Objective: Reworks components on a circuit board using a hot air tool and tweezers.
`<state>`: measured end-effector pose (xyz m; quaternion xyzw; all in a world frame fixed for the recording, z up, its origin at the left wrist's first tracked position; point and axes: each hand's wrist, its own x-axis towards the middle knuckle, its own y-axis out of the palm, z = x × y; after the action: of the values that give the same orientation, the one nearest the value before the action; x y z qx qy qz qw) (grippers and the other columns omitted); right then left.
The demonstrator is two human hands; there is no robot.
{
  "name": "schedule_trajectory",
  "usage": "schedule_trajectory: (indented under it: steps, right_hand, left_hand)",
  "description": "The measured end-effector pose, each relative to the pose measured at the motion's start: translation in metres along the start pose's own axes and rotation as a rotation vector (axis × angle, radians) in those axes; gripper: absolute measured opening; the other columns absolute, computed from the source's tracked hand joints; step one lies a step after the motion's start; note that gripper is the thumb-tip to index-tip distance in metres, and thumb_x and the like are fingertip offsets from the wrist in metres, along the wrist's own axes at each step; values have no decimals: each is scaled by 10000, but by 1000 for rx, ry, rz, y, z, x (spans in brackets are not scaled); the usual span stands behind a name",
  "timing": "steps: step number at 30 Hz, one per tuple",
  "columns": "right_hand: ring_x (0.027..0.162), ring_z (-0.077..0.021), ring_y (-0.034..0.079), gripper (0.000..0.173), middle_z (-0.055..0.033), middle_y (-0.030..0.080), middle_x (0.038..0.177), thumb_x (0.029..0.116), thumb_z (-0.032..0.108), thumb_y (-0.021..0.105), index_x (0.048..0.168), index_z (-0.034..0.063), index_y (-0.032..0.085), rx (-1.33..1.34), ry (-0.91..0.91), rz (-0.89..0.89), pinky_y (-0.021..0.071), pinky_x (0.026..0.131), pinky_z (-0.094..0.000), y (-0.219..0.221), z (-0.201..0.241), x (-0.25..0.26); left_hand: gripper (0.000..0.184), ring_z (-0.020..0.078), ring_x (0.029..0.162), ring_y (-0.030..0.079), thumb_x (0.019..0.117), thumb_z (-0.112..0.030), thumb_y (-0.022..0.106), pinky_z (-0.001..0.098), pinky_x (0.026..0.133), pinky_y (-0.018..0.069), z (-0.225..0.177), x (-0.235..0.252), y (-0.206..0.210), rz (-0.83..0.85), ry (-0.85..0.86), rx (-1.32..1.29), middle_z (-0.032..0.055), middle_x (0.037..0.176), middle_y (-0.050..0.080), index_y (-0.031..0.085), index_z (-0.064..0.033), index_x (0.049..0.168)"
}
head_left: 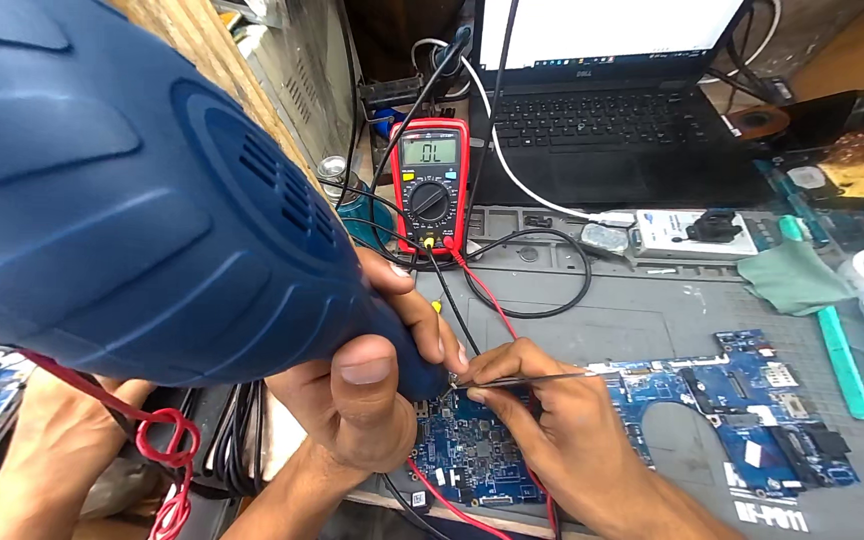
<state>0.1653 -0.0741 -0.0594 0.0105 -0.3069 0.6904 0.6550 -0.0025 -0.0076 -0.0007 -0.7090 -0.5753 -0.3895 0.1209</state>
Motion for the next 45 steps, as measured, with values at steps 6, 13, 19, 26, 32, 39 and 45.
schedule_trajectory:
  steps: [6,13,19,26,32,39,45]
  right_hand:
    - [922,-28,712,56,59,725,1018,1001,161,658,1045,129,674,-4,0,0,627,795,-201,0,0,0]
    - [920,-28,712,56,58,725,1015,1004,163,656,1045,128,671,1,-2,-2,627,791,-201,0,0,0]
    - [927,-29,712,54,59,724,1014,1004,164,655,1043,128,665,3,-5,-1,627,801,-202,0,0,0]
    - [925,-25,709,56,60,723,1012,1005,163,653,1046,128,667,2,-4,0,626,796,-200,0,0,0]
    - [926,-24,710,55,60,724,1013,1002,161,657,1044,128,669,-3,-6,-3,625,805,-199,0,0,0]
    - [928,-27,712,55,60,725,1018,1002,158,656,1045,129,672,-1,0,3,628,805,-204,0,0,0]
    - [925,-30,711,56,57,724,1010,1005,159,653,1046,125,672,5,-5,3,627,798,-204,-1,0,0]
  left_hand:
    - [350,158,543,637,1022,-447,581,329,519,609,0,0,1,-3,-1,-17,3,688,608,580,-111,1118]
    - [354,156,545,641,1018,-449,589,328,522,611,0,0,1,-3,-2,-17,2,688,614,586,-110,1120]
    - [353,158,548,643,1019,-445,589,328,527,611,0,0,1,0,-2,-19,3,690,616,589,-108,1123]
    - [350,152,550,641,1022,-443,583,321,526,608,0,0,1,2,3,-11,2,692,617,588,-110,1131]
    - [349,147,546,640,1021,-442,584,316,521,608,0,0,1,2,2,-10,-3,691,617,588,-108,1123]
    - [354,153,544,639,1020,-439,589,322,520,608,0,0,0,2,5,-22,4,691,617,590,-102,1128]
    - [353,158,544,641,1015,-447,593,327,519,609,0,0,1,-5,-2,-20,4,688,616,594,-108,1116]
